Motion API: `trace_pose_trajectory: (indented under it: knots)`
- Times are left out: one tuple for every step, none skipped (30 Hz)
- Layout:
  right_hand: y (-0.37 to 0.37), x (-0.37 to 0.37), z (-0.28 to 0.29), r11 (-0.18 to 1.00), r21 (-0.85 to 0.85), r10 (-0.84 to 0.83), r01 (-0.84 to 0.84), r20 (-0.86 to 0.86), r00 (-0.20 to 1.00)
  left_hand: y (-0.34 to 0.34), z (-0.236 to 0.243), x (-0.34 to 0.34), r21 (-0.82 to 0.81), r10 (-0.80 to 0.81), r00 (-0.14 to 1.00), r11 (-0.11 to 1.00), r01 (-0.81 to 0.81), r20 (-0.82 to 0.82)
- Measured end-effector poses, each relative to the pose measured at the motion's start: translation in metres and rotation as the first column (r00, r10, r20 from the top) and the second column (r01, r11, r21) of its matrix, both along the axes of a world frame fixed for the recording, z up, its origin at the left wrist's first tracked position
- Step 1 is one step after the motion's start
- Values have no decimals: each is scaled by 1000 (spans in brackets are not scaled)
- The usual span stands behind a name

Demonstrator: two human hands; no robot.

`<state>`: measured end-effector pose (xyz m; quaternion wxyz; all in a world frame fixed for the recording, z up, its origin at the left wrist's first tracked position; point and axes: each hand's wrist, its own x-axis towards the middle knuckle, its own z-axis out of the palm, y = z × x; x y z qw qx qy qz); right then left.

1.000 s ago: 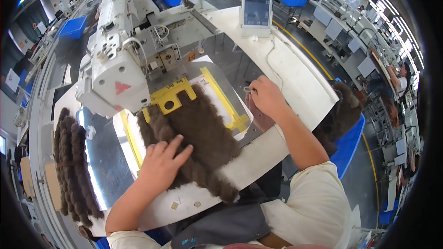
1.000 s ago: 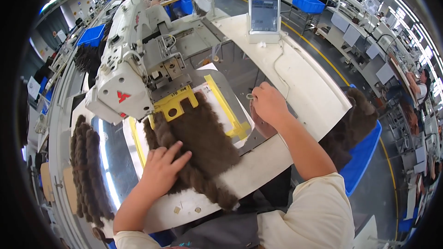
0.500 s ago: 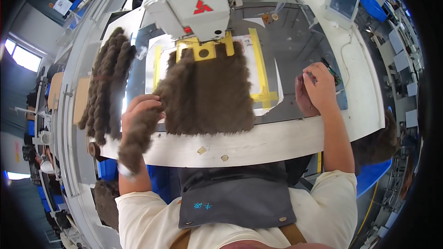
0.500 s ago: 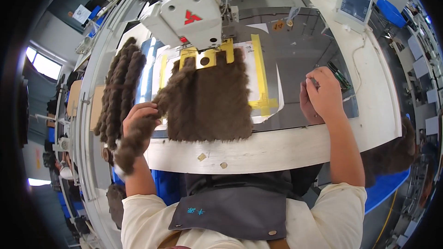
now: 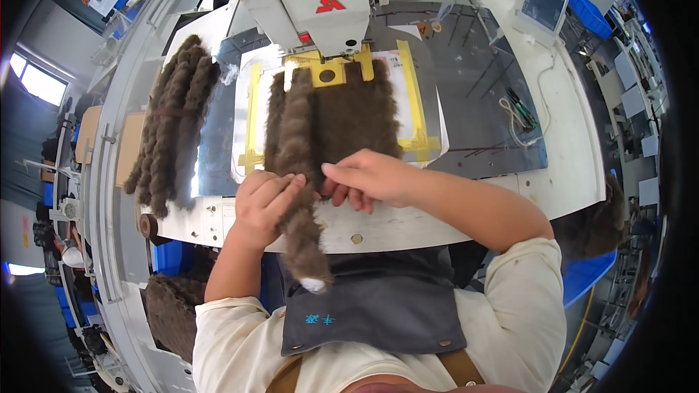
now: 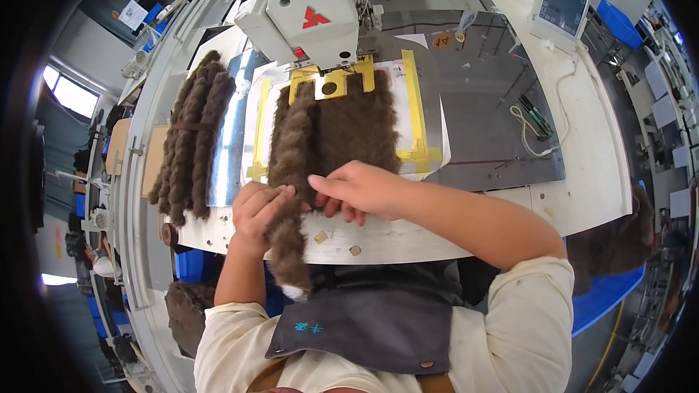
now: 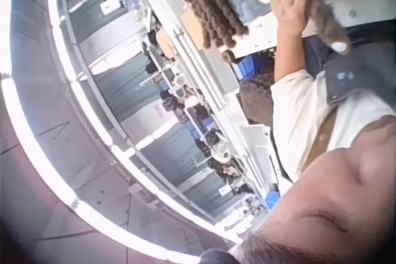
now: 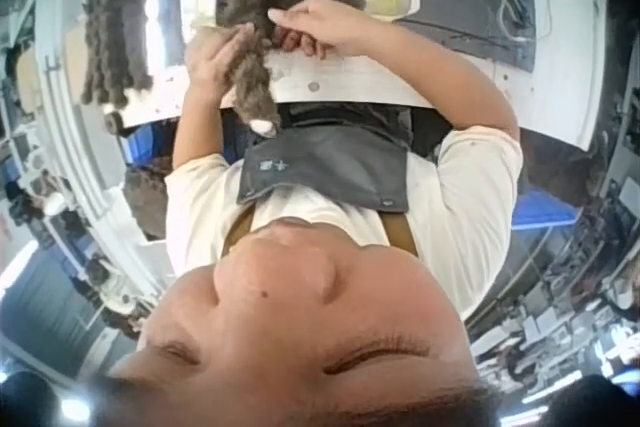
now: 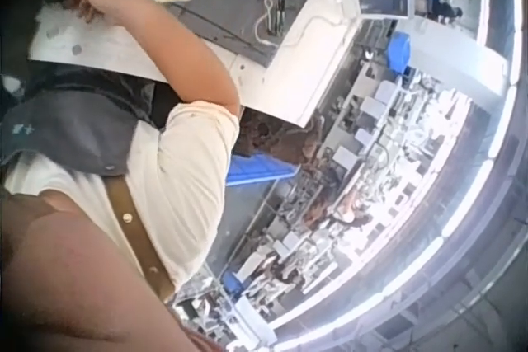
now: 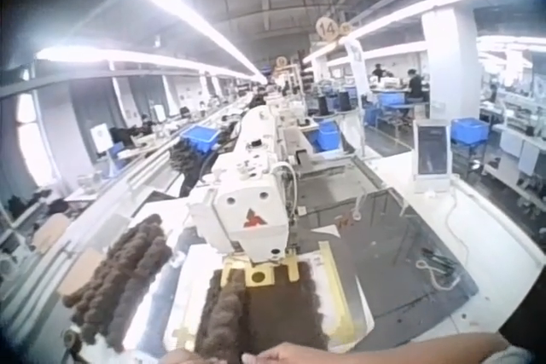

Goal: Sewing together pieces of fur-like material and trimming edges using an industrial sewing machine and snips.

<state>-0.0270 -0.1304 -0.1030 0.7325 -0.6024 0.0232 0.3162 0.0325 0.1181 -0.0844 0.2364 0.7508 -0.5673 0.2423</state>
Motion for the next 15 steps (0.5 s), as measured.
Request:
trace_pose_trajectory:
  knots:
    - [10, 4, -5, 1000, -2, 1, -1, -3, 1000, -2, 0, -3, 21, -15, 1000, 1000, 16, -3]
    - [19, 9, -10, 998, 61, -19, 22, -41, 999, -5, 0, -7, 19, -11, 1000, 1000, 11, -6]
    - [26, 11, -14, 991, 123, -37, 47, -81, 996, -8, -1, -11, 16, -43, 999, 999, 43, -15]
    - [33, 13, -17, 989, 123, -72, 80, -74, 995, -10, -2, -15, 14, -70, 997, 997, 70, -22]
    - [38, 13, -20, 990, 122, -64, 73, -77, 995, -10, -4, -18, 13, -61, 998, 998, 62, -25]
    - [41, 12, -22, 981, 145, -119, 129, -75, 990, -9, -8, -22, 0, -66, 997, 998, 66, -26]
    - [44, 11, -23, 969, 168, -172, 182, -76, 982, -9, -10, -25, -14, -68, 997, 998, 68, -29]
    - [45, 11, -24, 970, 165, -165, 176, -82, 983, -9, -10, -27, -12, -82, 997, 997, 81, -15]
    - [44, 10, -24, 974, 120, -186, 192, -62, 981, -9, -8, -30, -15, -76, 997, 997, 75, -22]
    - [44, 8, -25, 975, 73, -206, 209, -41, 978, -10, -5, -34, 13, -133, 991, 991, 134, -32]
    - [43, 8, -27, 976, 68, -202, 205, -47, 978, -12, -3, -38, 39, -191, 981, 980, 193, -44]
    - [41, 7, -29, 975, 52, -216, 218, -34, 976, -16, -2, -42, 27, -211, 977, 977, 211, -10]
    - [40, 7, -30, 972, 37, -232, 233, -20, 972, -18, -2, -44, 22, -210, 978, 977, 210, -14]
    - [38, 5, -29, 972, 32, -231, 232, -24, 973, -20, -1, -45, 38, -239, 971, 970, 239, -10]
    - [36, 4, -28, 973, 24, -228, 228, -20, 974, -23, 0, -47, 53, -269, 963, 962, 268, -7]
